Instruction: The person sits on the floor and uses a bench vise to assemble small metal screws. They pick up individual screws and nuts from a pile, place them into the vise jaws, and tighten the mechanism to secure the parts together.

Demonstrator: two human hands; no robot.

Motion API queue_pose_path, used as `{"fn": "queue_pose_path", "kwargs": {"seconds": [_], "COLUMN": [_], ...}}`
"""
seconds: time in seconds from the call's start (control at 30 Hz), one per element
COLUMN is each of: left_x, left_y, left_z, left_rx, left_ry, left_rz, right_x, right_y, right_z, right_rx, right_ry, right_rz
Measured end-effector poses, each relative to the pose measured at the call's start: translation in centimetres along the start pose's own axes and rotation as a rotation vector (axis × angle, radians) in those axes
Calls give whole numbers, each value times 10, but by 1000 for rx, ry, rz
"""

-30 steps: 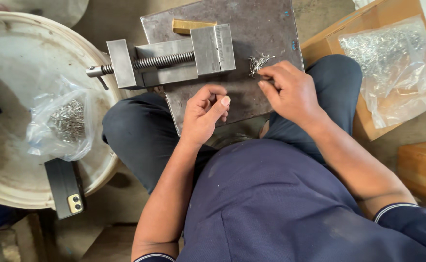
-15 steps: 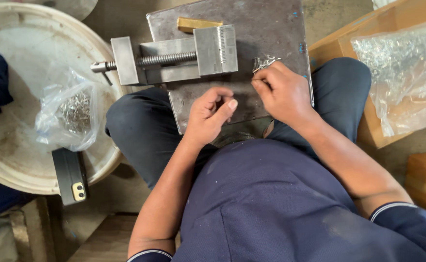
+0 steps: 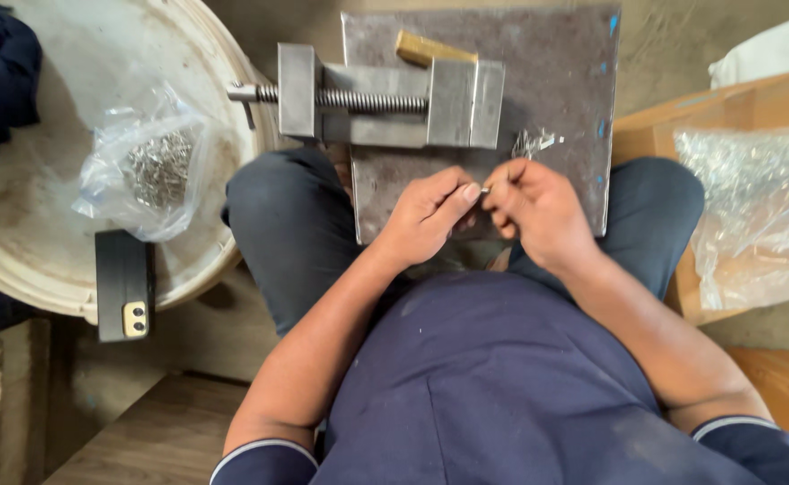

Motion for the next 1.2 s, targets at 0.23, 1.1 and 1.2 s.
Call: {"fn": "queue_pose_path", "kwargs": {"seconds": [0.23,1.1,1.2], "left_x": [-5,-9,-5], "left_y": [8,12,10], "left_z": [7,7,10], "left_rx": [-273,-276,-283], "left_ry": [-95,-149,-130], "left_rz": [52,43,22], "right_x": [-50,-53,-47], "right_y": [97,113,85], "right_z": [-48,-10,12], "right_rx": [-734,-942,-905], "right_ry": [-239,-526,-528], "right_rz": [733,643,473]}}
Point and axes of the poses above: each hand's wrist, its own x-axis towards the middle knuckle, its own z-axis out of the back of the hand, y = z × x, the point moved 10 cm from there along x, towards the middle knuckle, and after that the axes turned 15 degrees about -z, right-handed, at the moved point
